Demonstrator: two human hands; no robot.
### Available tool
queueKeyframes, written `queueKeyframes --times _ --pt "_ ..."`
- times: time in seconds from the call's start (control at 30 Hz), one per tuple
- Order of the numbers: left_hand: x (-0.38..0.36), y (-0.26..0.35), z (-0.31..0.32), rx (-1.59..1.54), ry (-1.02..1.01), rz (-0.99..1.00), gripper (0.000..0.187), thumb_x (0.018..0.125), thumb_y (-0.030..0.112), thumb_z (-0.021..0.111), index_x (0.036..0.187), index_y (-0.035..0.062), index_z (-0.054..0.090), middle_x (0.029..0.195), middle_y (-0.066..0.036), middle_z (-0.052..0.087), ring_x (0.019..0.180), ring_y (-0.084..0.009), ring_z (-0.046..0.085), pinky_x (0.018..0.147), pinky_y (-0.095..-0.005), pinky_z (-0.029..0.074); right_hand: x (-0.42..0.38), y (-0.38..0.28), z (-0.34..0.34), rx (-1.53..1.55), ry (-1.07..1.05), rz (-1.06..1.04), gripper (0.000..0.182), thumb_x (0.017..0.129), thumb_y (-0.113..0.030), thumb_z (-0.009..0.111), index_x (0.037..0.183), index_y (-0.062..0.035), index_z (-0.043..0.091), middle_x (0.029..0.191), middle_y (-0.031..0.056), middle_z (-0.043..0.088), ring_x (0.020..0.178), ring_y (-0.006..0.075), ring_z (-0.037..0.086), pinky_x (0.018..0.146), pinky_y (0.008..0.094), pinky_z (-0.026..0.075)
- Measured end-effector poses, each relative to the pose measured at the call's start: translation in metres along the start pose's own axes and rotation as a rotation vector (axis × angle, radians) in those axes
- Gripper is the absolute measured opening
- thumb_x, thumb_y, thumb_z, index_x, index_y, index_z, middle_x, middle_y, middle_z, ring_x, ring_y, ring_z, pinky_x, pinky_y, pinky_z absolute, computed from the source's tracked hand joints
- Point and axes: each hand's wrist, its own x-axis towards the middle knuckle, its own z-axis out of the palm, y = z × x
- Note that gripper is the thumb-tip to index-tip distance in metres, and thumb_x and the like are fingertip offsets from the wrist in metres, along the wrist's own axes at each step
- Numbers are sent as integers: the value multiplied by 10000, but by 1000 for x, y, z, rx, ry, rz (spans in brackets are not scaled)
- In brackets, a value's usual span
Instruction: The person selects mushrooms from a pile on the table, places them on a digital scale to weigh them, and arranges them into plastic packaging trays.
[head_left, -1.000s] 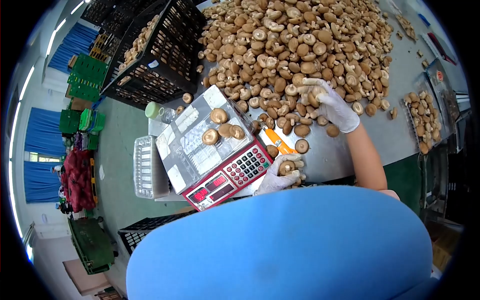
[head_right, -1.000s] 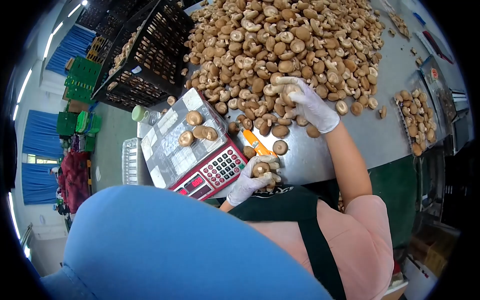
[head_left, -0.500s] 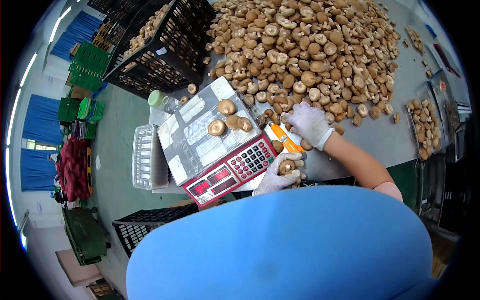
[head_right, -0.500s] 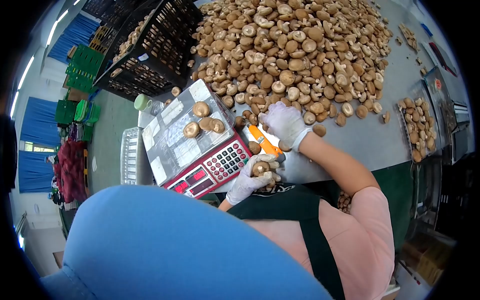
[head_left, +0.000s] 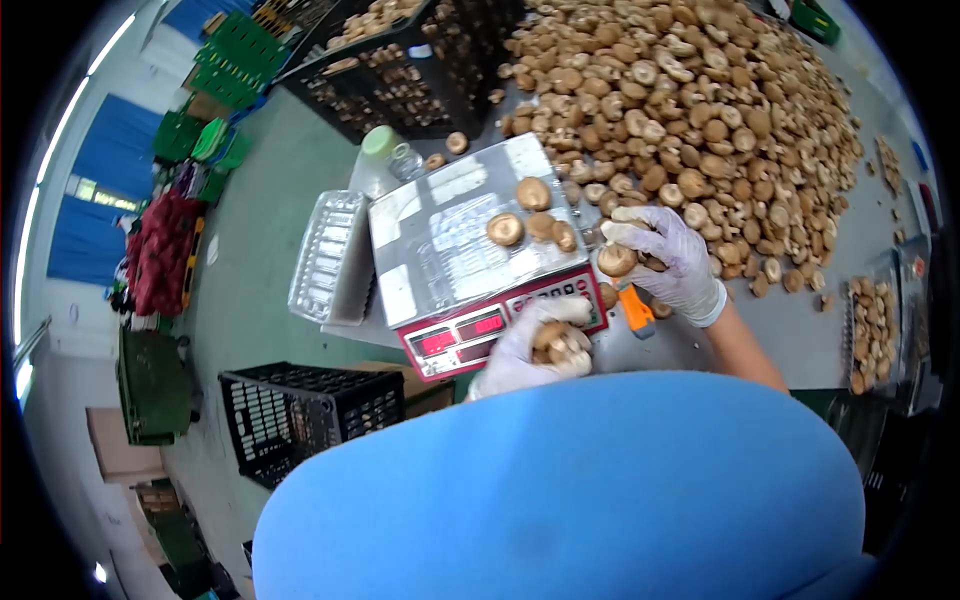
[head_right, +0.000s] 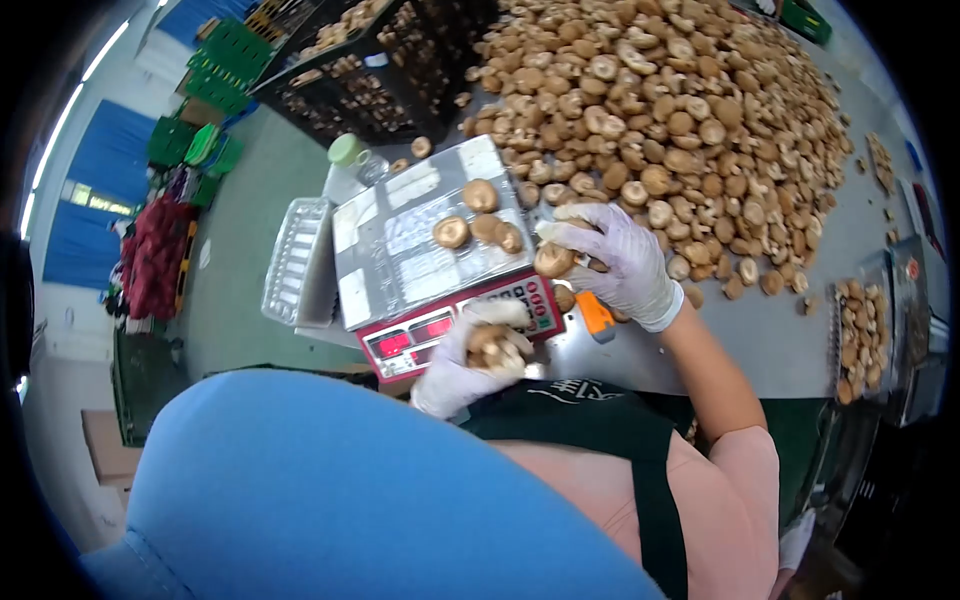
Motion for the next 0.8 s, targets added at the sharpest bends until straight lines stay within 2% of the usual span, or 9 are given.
queueKeyframes --times 0.1,0.2,0.27,0.33,0.43,0.5,0.67,0.73,0.8 --pt "10 35 -32 173 321 413 596 828 -94 745 1357 64 522 1009 -66 631 870 -88 588 789 -221 523 50 -29 11 79 -40 -129 491 789 -165 793 1268 -226 705 1192 37 662 1031 260 644 867 362 549" --pt "32 45 -78 547 599 582 536 862 -88 690 1357 55 546 1115 -76 631 864 -103 593 805 -247 541 87 -43 37 77 -163 -220 507 803 -202 792 1298 -211 681 1209 52 657 1071 272 632 902 375 535" --pt "35 55 -87 814 501 601 445 965 89 638 1398 36 554 1283 -132 593 1067 -215 620 955 -325 516 105 -52 55 31 -369 -231 523 848 -339 765 1335 -192 644 1244 93 643 1114 309 613 950 417 502" --pt "46 42 -101 935 331 536 528 1058 357 467 1481 42 494 1501 -235 429 1412 -374 400 1182 -429 300 105 -36 93 84 -375 -245 552 856 -470 732 1309 -166 649 1291 158 615 1154 375 597 1008 472 470" --pt "52 37 -91 1164 408 565 586 1066 382 442 1537 37 402 1520 -271 389 1418 -422 371 1196 -455 268 112 -34 84 394 -374 -100 479 872 -369 757 1272 -125 660 1246 153 627 1162 320 608 988 437 498" --pt "51 33 -86 1104 496 512 672 991 344 618 1549 50 386 1557 -281 325 1435 -420 348 1186 -450 297 109 -19 66 600 -94 -138 421 873 -327 782 1200 -78 693 1183 134 653 1155 257 614 974 384 513" --pt "52 33 -87 1334 475 371 785 899 336 743 1557 95 388 1566 -289 309 1427 -440 369 1152 -477 365 49 28 -40 17 33 76 350 931 -295 705 1226 -107 701 1275 98 652 1123 223 634 1031 355 491" --pt "55 36 -83 1317 494 342 775 901 343 738 1552 98 395 1565 -290 308 1428 -444 367 1154 -479 364 8 31 -61 172 -30 415 356 920 -240 711 1247 -103 676 1268 94 653 1134 227 626 1023 365 487" --pt "57 36 -77 1305 517 310 765 904 350 732 1547 100 402 1565 -291 307 1429 -448 366 1157 -482 364 -32 37 -55 61 -57 244 412 898 -241 707 1285 -110 648 1278 123 641 1173 288 614 1045 382 473"
